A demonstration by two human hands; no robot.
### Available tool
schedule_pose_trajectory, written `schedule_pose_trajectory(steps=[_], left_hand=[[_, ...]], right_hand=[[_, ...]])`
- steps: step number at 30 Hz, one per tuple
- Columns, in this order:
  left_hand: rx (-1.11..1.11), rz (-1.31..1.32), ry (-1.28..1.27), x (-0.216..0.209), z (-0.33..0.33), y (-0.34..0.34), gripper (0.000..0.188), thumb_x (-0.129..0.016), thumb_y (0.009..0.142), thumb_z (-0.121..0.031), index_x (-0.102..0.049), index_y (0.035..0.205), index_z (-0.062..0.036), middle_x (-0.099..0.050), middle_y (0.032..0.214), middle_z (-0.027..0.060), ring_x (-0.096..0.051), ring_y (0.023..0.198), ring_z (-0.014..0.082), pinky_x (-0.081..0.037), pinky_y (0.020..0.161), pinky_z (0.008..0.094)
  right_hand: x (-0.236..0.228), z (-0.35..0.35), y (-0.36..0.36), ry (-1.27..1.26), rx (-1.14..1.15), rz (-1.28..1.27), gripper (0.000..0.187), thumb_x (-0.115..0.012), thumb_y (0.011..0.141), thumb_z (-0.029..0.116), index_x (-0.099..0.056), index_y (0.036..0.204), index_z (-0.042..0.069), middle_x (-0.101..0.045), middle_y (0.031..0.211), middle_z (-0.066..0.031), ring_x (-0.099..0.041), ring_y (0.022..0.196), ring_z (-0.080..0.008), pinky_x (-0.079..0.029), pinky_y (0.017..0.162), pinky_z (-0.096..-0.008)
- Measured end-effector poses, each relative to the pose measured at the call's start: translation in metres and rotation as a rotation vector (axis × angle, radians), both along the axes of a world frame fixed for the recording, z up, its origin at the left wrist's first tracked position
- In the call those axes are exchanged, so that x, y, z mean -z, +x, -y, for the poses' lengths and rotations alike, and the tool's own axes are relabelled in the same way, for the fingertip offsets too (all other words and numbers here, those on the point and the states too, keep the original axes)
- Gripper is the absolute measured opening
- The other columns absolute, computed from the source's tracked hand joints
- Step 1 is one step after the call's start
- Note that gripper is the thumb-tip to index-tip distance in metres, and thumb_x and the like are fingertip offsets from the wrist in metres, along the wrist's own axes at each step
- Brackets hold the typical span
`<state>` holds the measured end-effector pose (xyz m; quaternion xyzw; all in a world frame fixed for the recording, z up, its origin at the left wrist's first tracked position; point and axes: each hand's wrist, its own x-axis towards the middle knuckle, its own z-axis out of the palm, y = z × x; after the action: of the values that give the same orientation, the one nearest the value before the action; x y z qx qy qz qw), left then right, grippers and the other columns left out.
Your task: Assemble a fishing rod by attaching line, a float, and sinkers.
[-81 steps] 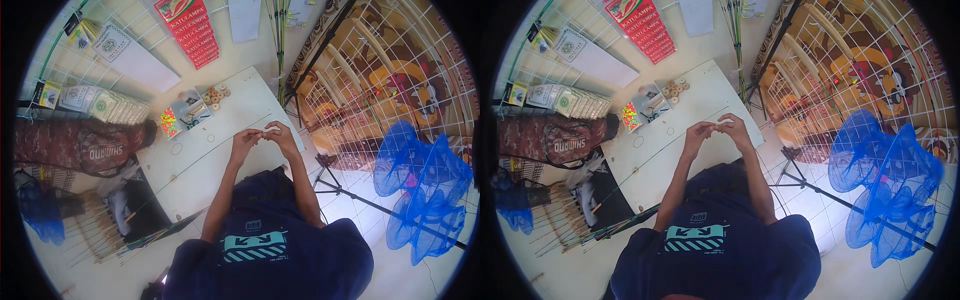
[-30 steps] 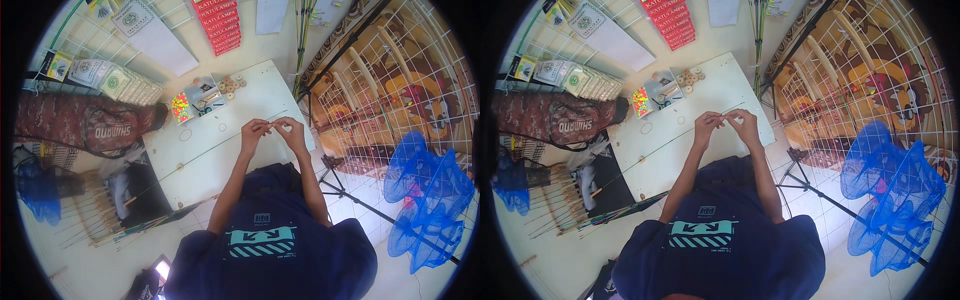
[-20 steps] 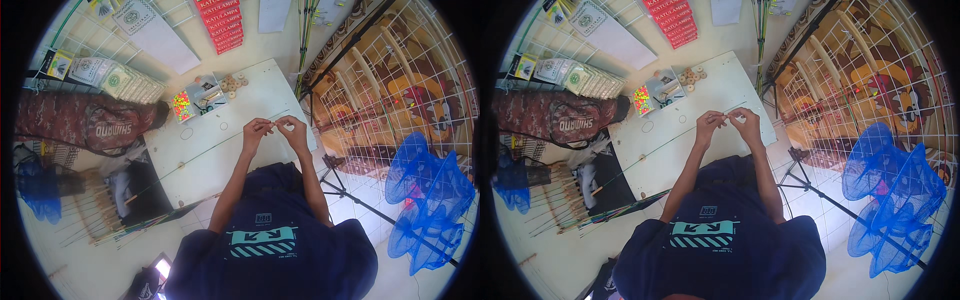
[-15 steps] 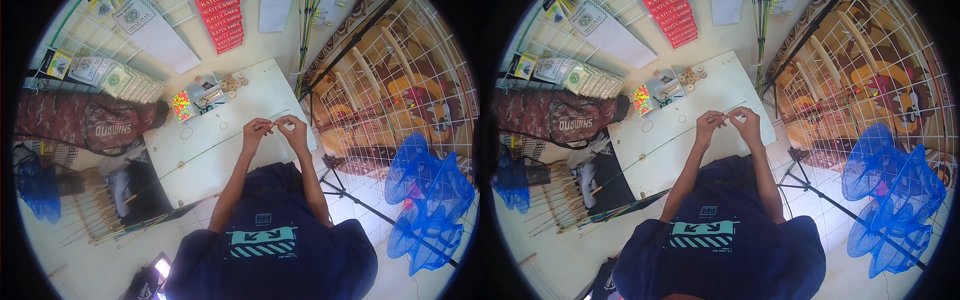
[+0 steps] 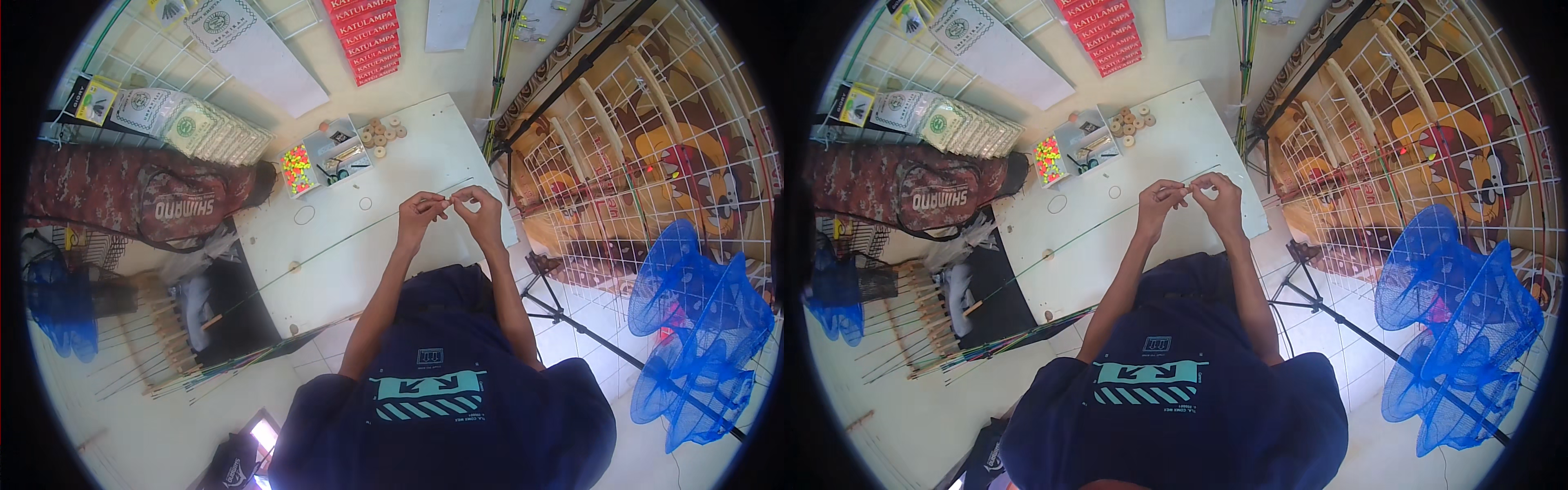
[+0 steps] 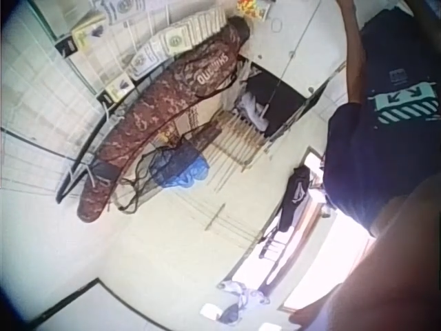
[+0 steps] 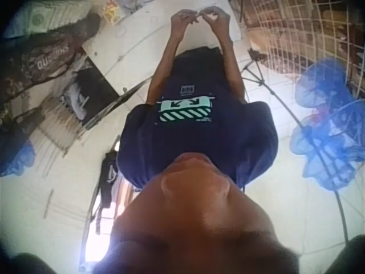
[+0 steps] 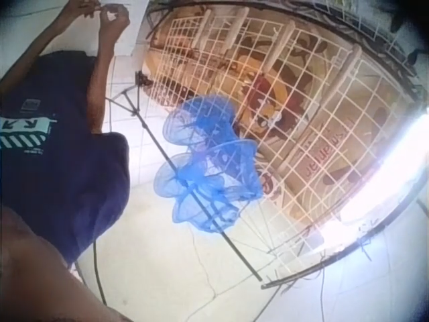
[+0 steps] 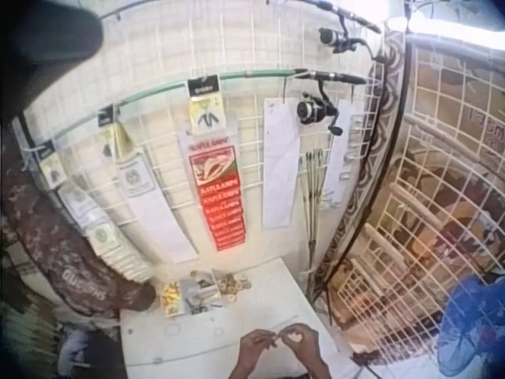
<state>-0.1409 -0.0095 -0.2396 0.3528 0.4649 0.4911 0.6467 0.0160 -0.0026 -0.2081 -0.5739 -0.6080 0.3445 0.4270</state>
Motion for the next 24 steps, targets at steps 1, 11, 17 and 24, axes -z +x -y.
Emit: schedule_pose_trajectory(steps=[1,11,17,24], left_hand=[[-0.001,-0.005,-0.003,-0.0003,-0.0001,-0.0002,0.021,-0.073,0.084,-0.012,-0.064,0.099,0.0004,-0.072,0.089,0.0106,-0.063,0.069,0.0128,-0.044,0.063,0.0243],[-0.003,-0.007,-0.008,0.0011,0.0003,-0.0007,0.021,-0.073,0.084,-0.012,-0.063,0.099,0.0003,-0.072,0.093,0.0124,-0.063,0.068,0.0123,-0.044,0.062,0.0239],[0.001,-0.008,0.0,0.0023,-0.0001,-0.0008,0.022,-0.073,0.084,-0.012,-0.063,0.099,0.0004,-0.073,0.093,0.0124,-0.063,0.068,0.0126,-0.044,0.062,0.0239],[0.007,-0.02,-0.009,0.0012,0.0006,0.0,0.022,-0.073,0.084,-0.012,-0.063,0.099,0.0007,-0.073,0.092,0.0117,-0.063,0.068,0.0128,-0.044,0.062,0.0238]], right_hand=[[-0.0005,0.0004,0.0006,0.004,-0.003,0.003,0.008,-0.071,0.079,0.008,-0.07,0.086,0.003,-0.068,0.082,-0.0084,-0.063,0.077,-0.0188,-0.049,0.072,-0.0315],[0.0006,0.0011,0.0013,0.012,-0.006,0.01,0.009,-0.071,0.079,0.007,-0.069,0.086,0.003,-0.068,0.081,-0.0087,-0.063,0.075,-0.0184,-0.049,0.07,-0.0311],[0.0006,0.0002,0.0018,0.006,-0.004,-0.014,0.009,-0.071,0.079,0.007,-0.069,0.087,0.003,-0.068,0.083,-0.0088,-0.063,0.076,-0.0182,-0.049,0.07,-0.0312],[-0.0004,0.001,0.0015,0.004,-0.014,0.002,0.009,-0.07,0.079,0.007,-0.069,0.086,0.002,-0.068,0.083,-0.0092,-0.063,0.078,-0.0195,-0.049,0.072,-0.0322]])
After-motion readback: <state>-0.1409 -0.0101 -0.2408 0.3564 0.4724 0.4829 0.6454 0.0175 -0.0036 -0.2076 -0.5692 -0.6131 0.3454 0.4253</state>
